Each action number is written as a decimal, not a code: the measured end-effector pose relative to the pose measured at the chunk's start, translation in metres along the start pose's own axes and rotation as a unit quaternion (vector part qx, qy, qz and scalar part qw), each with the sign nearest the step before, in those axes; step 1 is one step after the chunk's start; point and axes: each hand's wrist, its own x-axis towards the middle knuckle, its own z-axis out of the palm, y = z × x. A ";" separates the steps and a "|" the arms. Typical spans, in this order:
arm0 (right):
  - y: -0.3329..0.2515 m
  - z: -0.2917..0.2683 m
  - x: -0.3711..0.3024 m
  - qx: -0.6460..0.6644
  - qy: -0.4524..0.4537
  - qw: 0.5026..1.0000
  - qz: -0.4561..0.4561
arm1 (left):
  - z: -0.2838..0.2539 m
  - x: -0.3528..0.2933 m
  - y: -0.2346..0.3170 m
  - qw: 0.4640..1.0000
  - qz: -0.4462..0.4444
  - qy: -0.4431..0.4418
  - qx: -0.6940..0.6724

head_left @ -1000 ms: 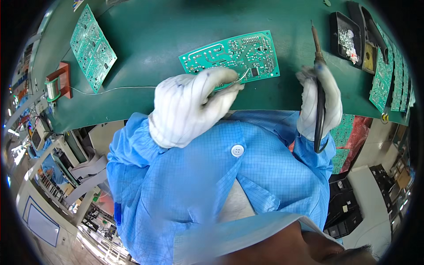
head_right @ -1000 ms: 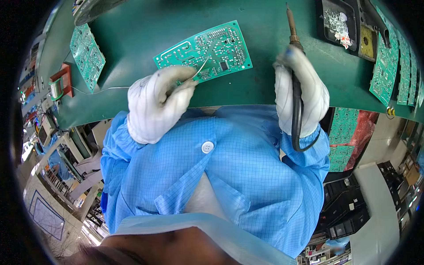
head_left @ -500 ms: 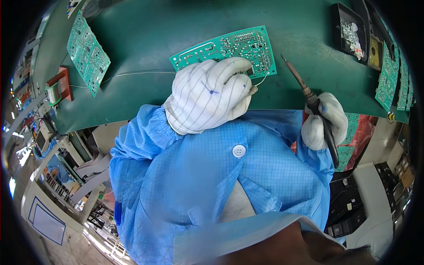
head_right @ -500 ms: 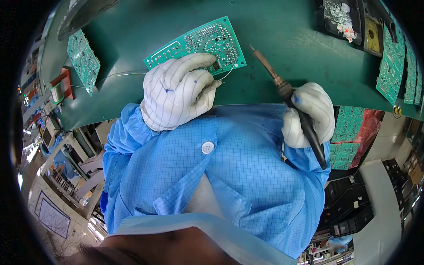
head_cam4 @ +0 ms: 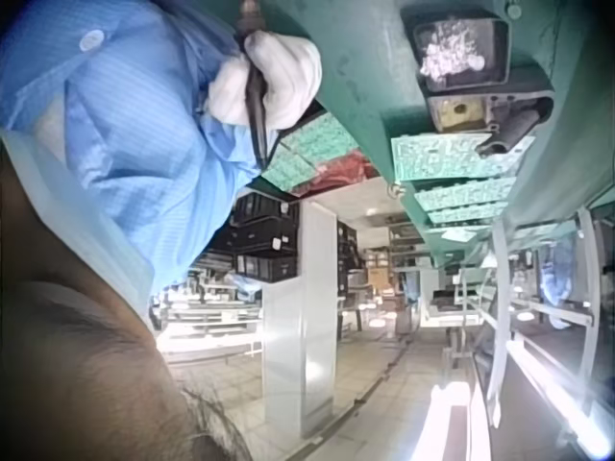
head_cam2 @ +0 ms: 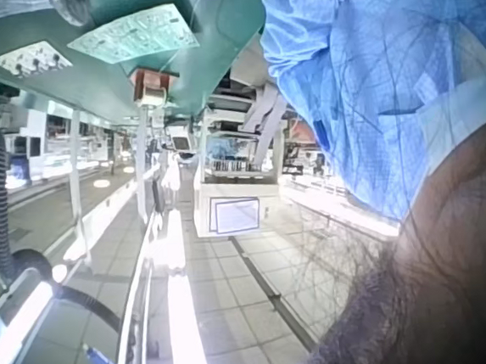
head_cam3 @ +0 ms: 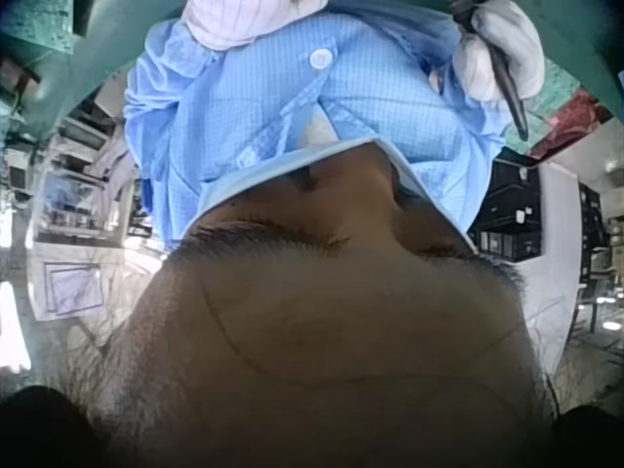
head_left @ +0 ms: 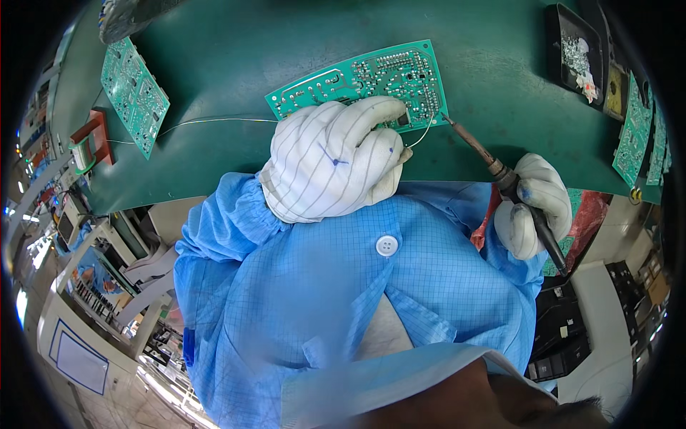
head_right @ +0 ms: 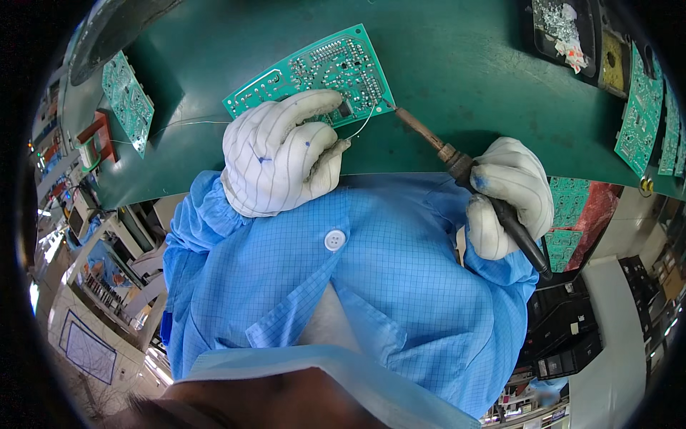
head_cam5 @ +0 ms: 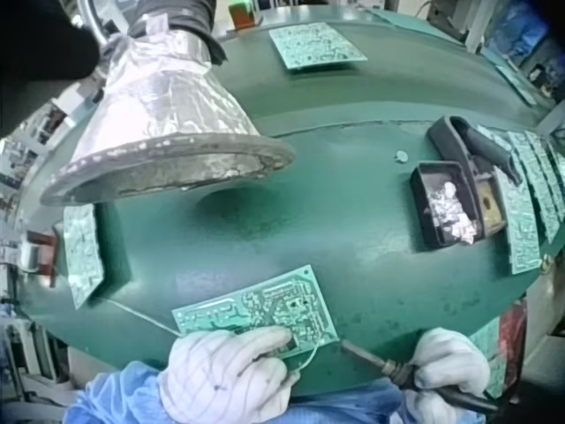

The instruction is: Soldering electronic components onto multiple printed circuit boards at an assembly station.

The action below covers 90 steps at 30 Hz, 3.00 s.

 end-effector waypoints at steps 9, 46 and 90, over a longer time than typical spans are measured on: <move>0.000 0.002 0.009 -0.008 -0.029 0.999 -0.009 | -0.009 0.004 0.005 0.998 -0.028 -0.047 -0.017; -0.008 0.000 0.024 -0.049 -0.034 0.998 0.007 | 0.000 -0.004 0.008 0.998 -0.041 -0.017 0.037; 0.005 -0.007 0.036 -0.320 0.194 0.920 0.115 | -0.036 -0.009 0.012 0.995 -0.094 0.018 0.031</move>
